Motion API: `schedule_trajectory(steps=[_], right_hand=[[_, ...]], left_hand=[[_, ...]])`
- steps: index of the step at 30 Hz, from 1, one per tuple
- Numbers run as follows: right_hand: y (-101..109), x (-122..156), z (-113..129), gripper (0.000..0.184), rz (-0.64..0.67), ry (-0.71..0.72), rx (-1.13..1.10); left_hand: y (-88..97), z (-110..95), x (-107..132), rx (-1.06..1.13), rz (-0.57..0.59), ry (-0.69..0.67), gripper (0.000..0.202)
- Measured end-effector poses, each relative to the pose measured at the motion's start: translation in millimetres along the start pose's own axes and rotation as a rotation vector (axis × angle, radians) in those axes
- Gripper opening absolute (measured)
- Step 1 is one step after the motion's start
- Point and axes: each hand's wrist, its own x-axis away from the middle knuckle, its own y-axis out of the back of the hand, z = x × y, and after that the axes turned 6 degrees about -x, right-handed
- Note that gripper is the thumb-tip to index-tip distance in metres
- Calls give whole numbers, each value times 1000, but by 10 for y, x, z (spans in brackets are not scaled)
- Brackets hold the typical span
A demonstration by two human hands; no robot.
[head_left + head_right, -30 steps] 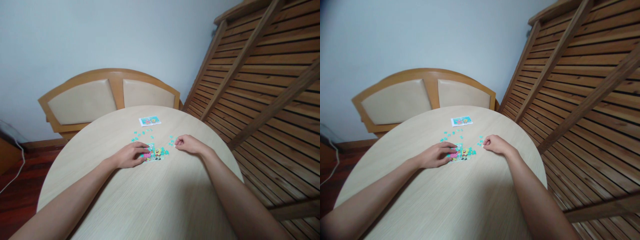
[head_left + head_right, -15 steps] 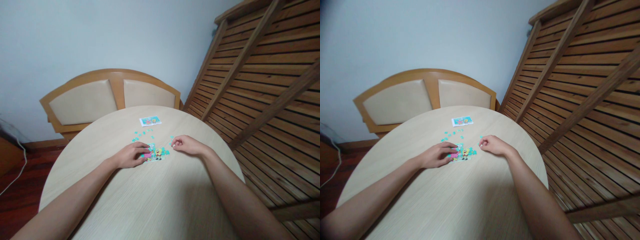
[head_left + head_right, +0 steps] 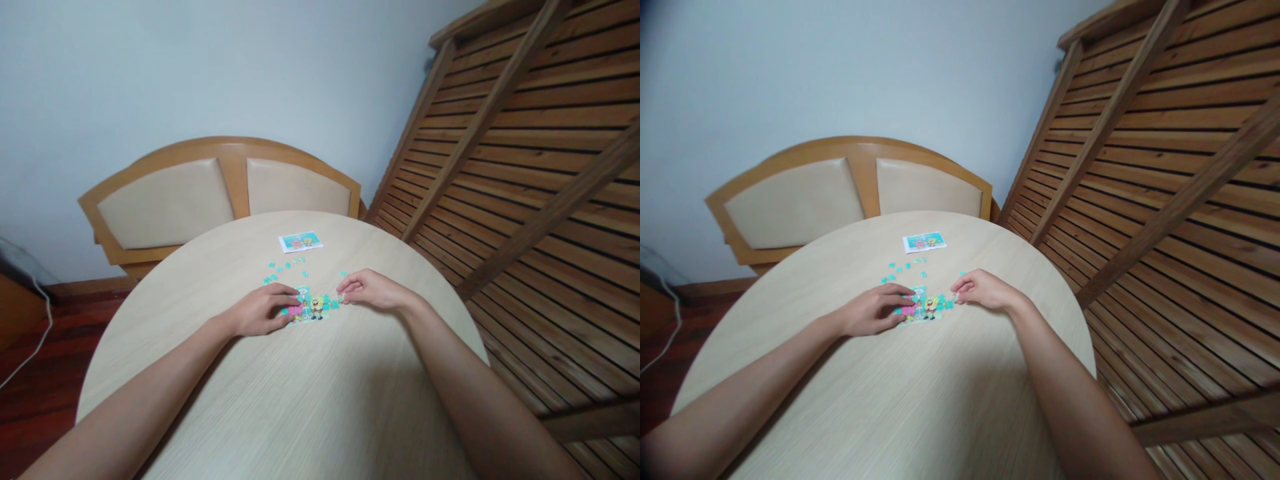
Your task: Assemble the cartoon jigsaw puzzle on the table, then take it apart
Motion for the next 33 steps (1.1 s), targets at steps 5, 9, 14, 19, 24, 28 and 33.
schedule_trajectory(steps=[5, 9, 14, 19, 24, 28, 33], right_hand=[[-24, 4, 23, 38, 2, -7, 66], [-53, -1, 31, 37, 27, 67, 151], [-76, 4, 23, 34, 36, 52, 188], [-102, 18, 56, 33, 33, 73, 226], [-127, 34, 112, 30, 74, 68, 237], [-146, 47, 128, 27, 70, -2, 117], [-150, 40, 117, 26, 53, -3, 123]], left_hand=[[8, -6, 2, -7, 13, 6, 31], [11, -7, -2, 0, 6, 5, 31], [13, -14, -10, -4, 18, 19, 31], [14, -12, -11, -14, 28, 17, 31], [12, -9, -9, -13, 25, 20, 31], [15, -16, -9, 0, 19, 20, 30], [19, -17, -7, 8, 6, 16, 30]])
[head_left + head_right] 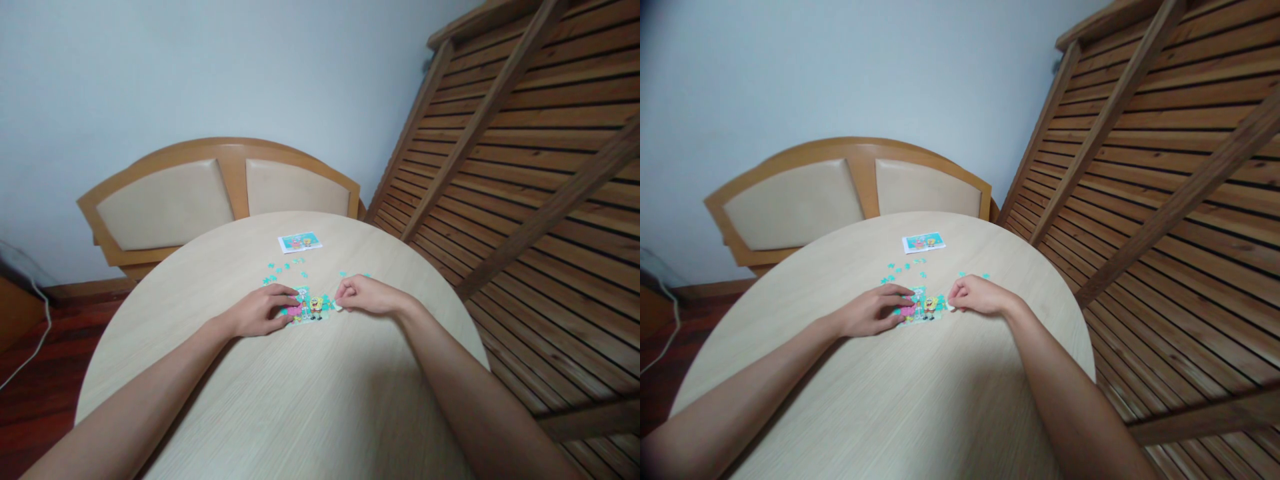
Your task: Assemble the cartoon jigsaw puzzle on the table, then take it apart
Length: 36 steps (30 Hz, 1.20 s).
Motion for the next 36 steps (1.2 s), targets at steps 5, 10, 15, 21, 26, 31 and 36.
schedule_trajectory(steps=[5, 10, 15, 21, 26, 31, 36], right_hand=[[33, 20, -1, 24, 8, 32, 121], [69, 42, -27, 28, 8, 4, 202], [67, -6, -108, 34, -7, 19, 72], [61, 0, -115, 33, -42, 54, 156], [77, 56, -63, 36, -75, -7, 294], [88, 115, 25, 20, -55, -53, 370], [92, 138, 36, 24, -16, -88, 357]], left_hand=[[-7, 9, 1, 0, -3, -13, 31], [-7, 3, -2, -3, 8, -4, 31], [-5, -10, -8, 5, -2, -4, 31], [-14, 2, 0, -4, 2, -5, 31], [-15, 8, 3, -12, 6, -5, 31], [-17, 9, 1, -12, 7, -4, 31], [-18, 14, 3, -10, 9, -5, 31]])
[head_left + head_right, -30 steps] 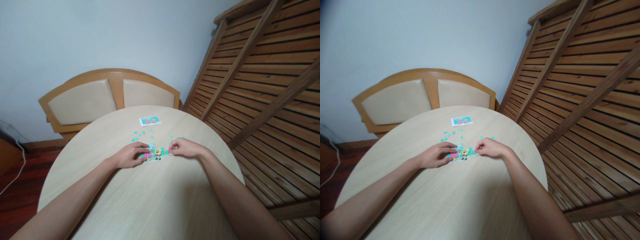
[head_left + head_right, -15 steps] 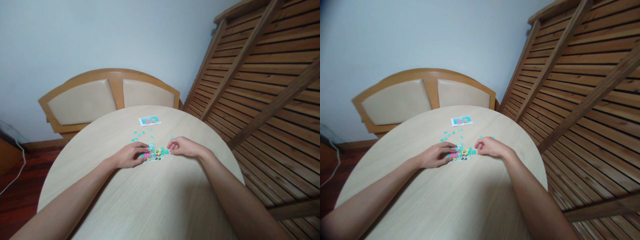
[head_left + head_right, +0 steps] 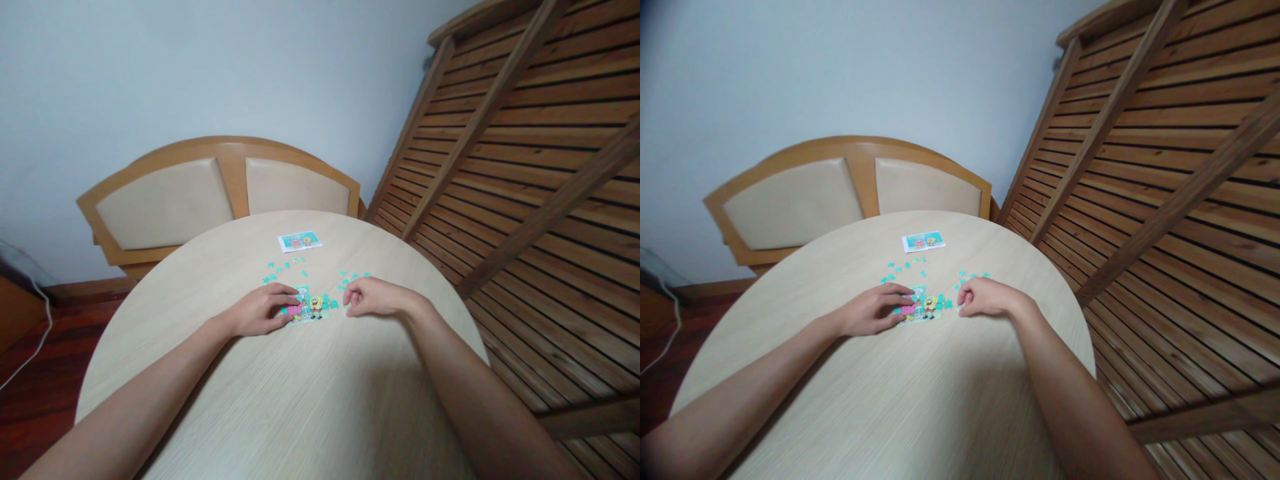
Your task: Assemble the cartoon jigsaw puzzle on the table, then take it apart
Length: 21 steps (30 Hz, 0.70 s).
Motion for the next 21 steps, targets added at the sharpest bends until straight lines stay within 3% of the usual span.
schedule_trajectory(steps=[7, 12, 21], right_hand=[[-19, -10, 47, 22, 61, 17, 61], [-12, 12, 102, 31, 36, 9, 122], [-35, 50, 166, 26, 32, -61, 153]], left_hand=[[-7, -3, -5, -6, 3, -23, 34], [-19, -31, -20, -17, 12, -26, 35], [-44, -86, -57, -17, -12, -16, 32]])
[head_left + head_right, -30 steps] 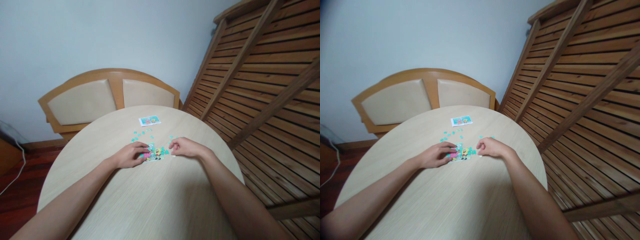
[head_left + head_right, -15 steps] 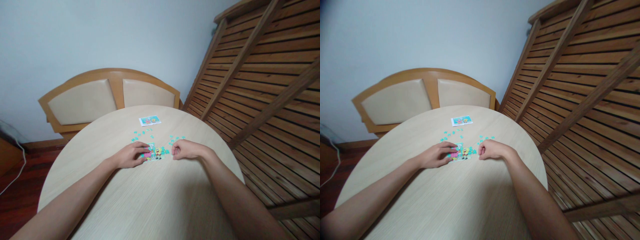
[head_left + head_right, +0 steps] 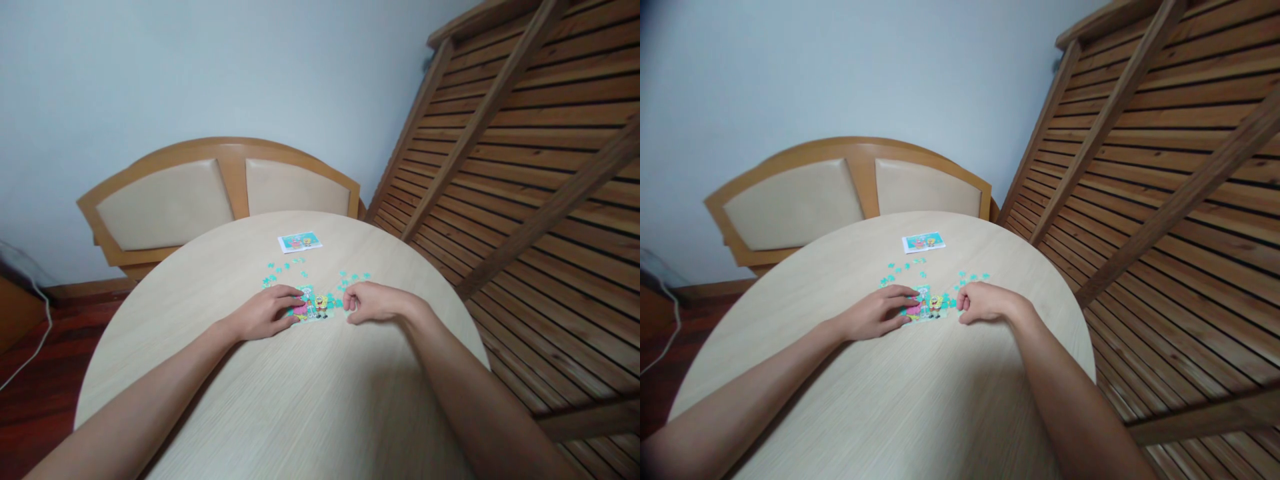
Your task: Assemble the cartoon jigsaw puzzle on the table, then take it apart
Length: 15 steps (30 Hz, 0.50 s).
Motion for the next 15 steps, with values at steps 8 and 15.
schedule_trajectory(steps=[8, 15], right_hand=[[-163, -116, 109, 24, 82, 180, -392], [-482, -271, 359, 29, -75, 369, -649]], left_hand=[[-6, -203, -104, 114, -34, 125, 26], [-22, -282, -124, 420, -31, 295, 25]])
